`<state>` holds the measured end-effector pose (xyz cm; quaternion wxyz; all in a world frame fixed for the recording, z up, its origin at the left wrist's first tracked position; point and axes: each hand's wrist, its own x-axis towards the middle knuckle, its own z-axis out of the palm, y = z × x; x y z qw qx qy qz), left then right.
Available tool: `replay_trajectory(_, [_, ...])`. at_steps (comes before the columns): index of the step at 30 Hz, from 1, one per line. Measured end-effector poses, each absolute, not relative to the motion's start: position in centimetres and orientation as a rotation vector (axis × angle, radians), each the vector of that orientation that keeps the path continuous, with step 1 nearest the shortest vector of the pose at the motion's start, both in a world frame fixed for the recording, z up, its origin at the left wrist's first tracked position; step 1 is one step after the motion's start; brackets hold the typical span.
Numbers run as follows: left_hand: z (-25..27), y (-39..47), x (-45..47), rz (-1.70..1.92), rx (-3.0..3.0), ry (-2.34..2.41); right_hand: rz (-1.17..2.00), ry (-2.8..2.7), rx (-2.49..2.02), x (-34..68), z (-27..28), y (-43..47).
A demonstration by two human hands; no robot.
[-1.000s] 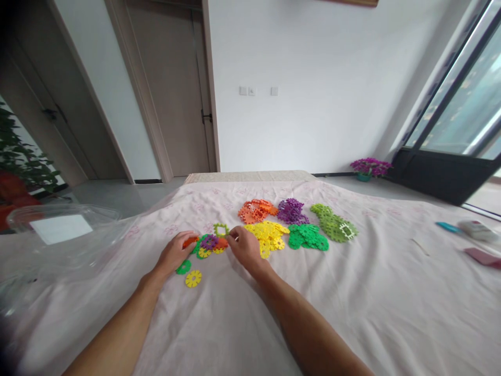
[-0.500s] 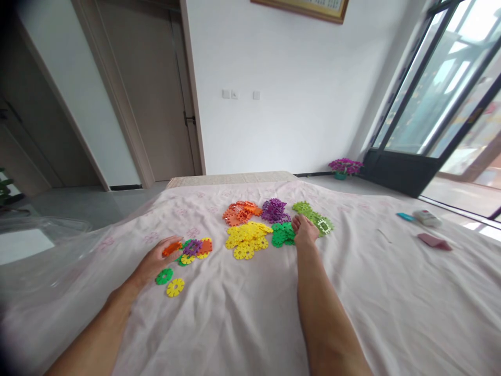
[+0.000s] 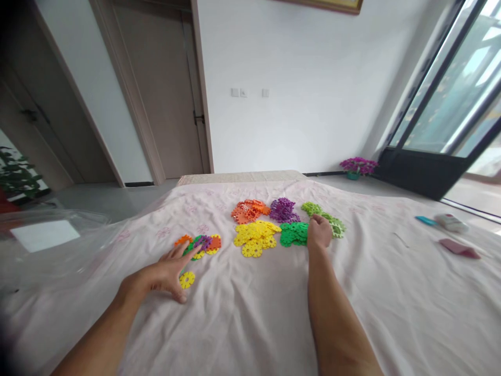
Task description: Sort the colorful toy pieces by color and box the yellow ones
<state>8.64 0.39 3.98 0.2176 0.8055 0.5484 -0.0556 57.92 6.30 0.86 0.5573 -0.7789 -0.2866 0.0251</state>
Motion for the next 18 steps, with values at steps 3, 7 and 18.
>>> replay_trajectory(3, [3.9,0.6,8.8,-0.098,2.213,1.549,0.088,-0.728,-2.154,56.9,1.3,5.6])
replay_trajectory(7, [2.6,2.2,8.0,0.248,2.268,1.514,-0.107,-0.947,-2.164,54.1,2.3,5.4])
replay_trajectory(18, [-1.9,5.5,5.1,1.175,2.091,1.533,-0.088,-2.158,-1.342,36.5,2.4,4.5])
